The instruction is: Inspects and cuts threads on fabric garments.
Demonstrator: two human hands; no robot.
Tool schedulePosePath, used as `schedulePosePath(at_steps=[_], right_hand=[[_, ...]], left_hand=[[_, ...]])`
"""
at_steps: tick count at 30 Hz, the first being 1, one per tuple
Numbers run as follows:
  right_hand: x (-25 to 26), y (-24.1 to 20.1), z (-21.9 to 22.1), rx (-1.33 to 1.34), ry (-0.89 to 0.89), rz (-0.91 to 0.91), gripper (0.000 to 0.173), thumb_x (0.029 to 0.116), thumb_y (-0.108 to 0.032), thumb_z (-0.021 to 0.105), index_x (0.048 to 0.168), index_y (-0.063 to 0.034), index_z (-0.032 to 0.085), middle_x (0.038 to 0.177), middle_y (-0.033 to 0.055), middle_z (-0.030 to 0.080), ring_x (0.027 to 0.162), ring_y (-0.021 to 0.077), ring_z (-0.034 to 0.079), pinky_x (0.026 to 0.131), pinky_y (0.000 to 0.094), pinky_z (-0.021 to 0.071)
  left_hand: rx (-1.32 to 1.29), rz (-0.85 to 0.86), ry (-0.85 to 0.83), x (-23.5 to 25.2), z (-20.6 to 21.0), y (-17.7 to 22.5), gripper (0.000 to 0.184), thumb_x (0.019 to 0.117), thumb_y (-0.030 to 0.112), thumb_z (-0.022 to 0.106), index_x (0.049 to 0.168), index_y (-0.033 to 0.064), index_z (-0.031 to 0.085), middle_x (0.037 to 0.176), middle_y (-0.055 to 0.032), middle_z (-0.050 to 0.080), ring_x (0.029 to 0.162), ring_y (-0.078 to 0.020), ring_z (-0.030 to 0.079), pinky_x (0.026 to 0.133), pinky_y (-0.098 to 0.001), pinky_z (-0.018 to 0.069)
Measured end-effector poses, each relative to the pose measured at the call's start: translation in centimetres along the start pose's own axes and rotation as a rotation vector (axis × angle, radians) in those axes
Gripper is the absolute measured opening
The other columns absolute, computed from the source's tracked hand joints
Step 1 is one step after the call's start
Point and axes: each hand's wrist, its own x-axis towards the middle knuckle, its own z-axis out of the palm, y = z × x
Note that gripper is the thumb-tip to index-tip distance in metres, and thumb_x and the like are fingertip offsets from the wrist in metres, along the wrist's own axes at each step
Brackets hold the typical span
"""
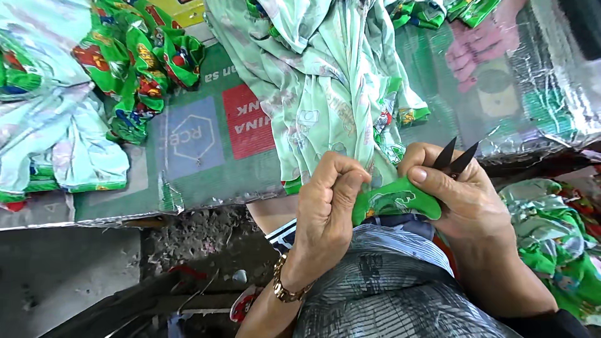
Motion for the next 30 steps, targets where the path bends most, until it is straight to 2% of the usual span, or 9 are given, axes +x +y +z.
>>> schedulePosePath(at_steps=[3, 6, 9, 11, 14, 17, 19, 22, 30], right_hand=[[0.0, -0.1, 0.0, 0.012, 0.001, -0.001, 0.01, 0.1024, -0.017, 0.062, 0.098, -0.0102, 0.069, 0.075, -0.0037, 0.061, 0.059, -0.0007, 0.057, 0.052, 0.0134, 0.0503], [0.0, -0.2, -0.1, -0.011, -0.006, -0.002, 0.011, 0.1029, -0.017, 0.061, 0.099, -0.0104, 0.069, 0.073, -0.0042, 0.061, 0.056, -0.0015, 0.055, 0.05, 0.0126, 0.0488], [-0.5, -0.4, 0.2, -0.315, 0.069, -0.119, 0.011, 0.1032, -0.02, 0.061, 0.103, -0.0128, 0.068, 0.077, -0.0072, 0.061, 0.054, -0.0045, 0.049, 0.046, 0.0106, 0.0421], [-0.9, -0.5, 0.3, -0.622, 0.096, -0.307, 0.018, 0.1022, -0.029, 0.064, 0.11, -0.014, 0.066, 0.097, -0.0093, 0.063, 0.073, -0.0057, 0.056, 0.059, 0.0099, 0.0488], [-1.5, -0.2, 0.6, -0.765, 0.08, -0.407, 0.03, 0.0942, -0.038, 0.075, 0.104, -0.0136, 0.061, 0.091, -0.0088, 0.058, 0.071, -0.0078, 0.051, 0.059, 0.0074, 0.0436], [-1.8, 0.2, 1.0, -0.833, 0.031, -0.306, 0.02, 0.0957, -0.026, 0.074, 0.098, -0.0086, 0.064, 0.086, -0.0061, 0.062, 0.072, -0.0065, 0.056, 0.062, 0.0075, 0.0488], [-1.8, 0.2, 0.7, -0.709, 0.01, -0.256, 0.014, 0.0986, -0.019, 0.069, 0.091, -0.0073, 0.066, 0.08, -0.0057, 0.062, 0.07, -0.0052, 0.056, 0.061, 0.0089, 0.0475], [-1.8, -0.1, -0.6, -0.359, -0.095, -0.156, 0.016, 0.1035, -0.022, 0.06, 0.092, -0.0113, 0.065, 0.074, -0.0089, 0.056, 0.064, -0.0058, 0.052, 0.057, 0.0098, 0.0435], [-2.4, -0.2, -1.2, 0.14, -0.238, -0.113, 0.024, 0.1039, -0.029, 0.059, 0.085, -0.0147, 0.061, 0.068, -0.0114, 0.052, 0.061, -0.0046, 0.049, 0.057, 0.0123, 0.0399]], left_hand=[[-0.113, -0.031, -0.033, -0.2, -0.4, 0.1, 0.012, 0.1078, 0.019, 0.05, 0.113, 0.0132, 0.059, 0.083, 0.007, 0.059, 0.069, 0.0008, 0.058, 0.063, -0.0157, 0.0528], [-0.172, -0.046, -0.091, -0.5, -0.5, 0.6, 0.03, 0.0976, 0.007, 0.065, 0.126, 0.0111, 0.055, 0.088, 0.005, 0.067, 0.075, -0.0002, 0.062, 0.067, -0.0149, 0.0535], [-0.19, -0.061, -0.044, -0.8, 0.0, 0.8, 0.033, 0.0946, 0.0, 0.066, 0.124, 0.01, 0.056, 0.09, 0.0021, 0.07, 0.077, -0.0027, 0.065, 0.069, -0.0166, 0.0557], [-0.22, -0.068, 0.003, -0.9, 0.3, 0.8, 0.033, 0.0946, 0.0, 0.066, 0.123, 0.0109, 0.056, 0.09, 0.0012, 0.071, 0.078, -0.0035, 0.067, 0.071, -0.0179, 0.0571], [-0.242, -0.073, 0.025, -0.9, 0.6, 0.8, 0.03, 0.095, 0.0, 0.067, 0.122, 0.01, 0.058, 0.09, 0.0012, 0.071, 0.077, -0.0032, 0.067, 0.07, -0.0175, 0.0568], [-0.176, -0.043, 0.016, -1.0, 0.7, 0.7, 0.025, 0.0963, 0.002, 0.066, 0.12, 0.0079, 0.06, 0.09, 0.0023, 0.07, 0.077, -0.003, 0.066, 0.069, -0.0175, 0.0571], [-0.139, -0.038, 0.029, -1.0, 0.5, 0.7, 0.022, 0.0978, 0.004, 0.065, 0.119, 0.0087, 0.062, 0.091, 0.0033, 0.07, 0.078, -0.0027, 0.066, 0.069, -0.0173, 0.0573], [-0.151, -0.054, 0.034, -1.1, 0.3, 0.6, 0.021, 0.0986, 0.005, 0.064, 0.119, 0.01, 0.063, 0.091, 0.0031, 0.069, 0.079, -0.0031, 0.066, 0.071, -0.0183, 0.058], [-0.275, -0.145, 0.023, -1.1, 0.1, 0.2, 0.018, 0.0993, 0.008, 0.064, 0.117, 0.0109, 0.065, 0.088, 0.0028, 0.067, 0.076, -0.0024, 0.065, 0.068, -0.0176, 0.0563]])
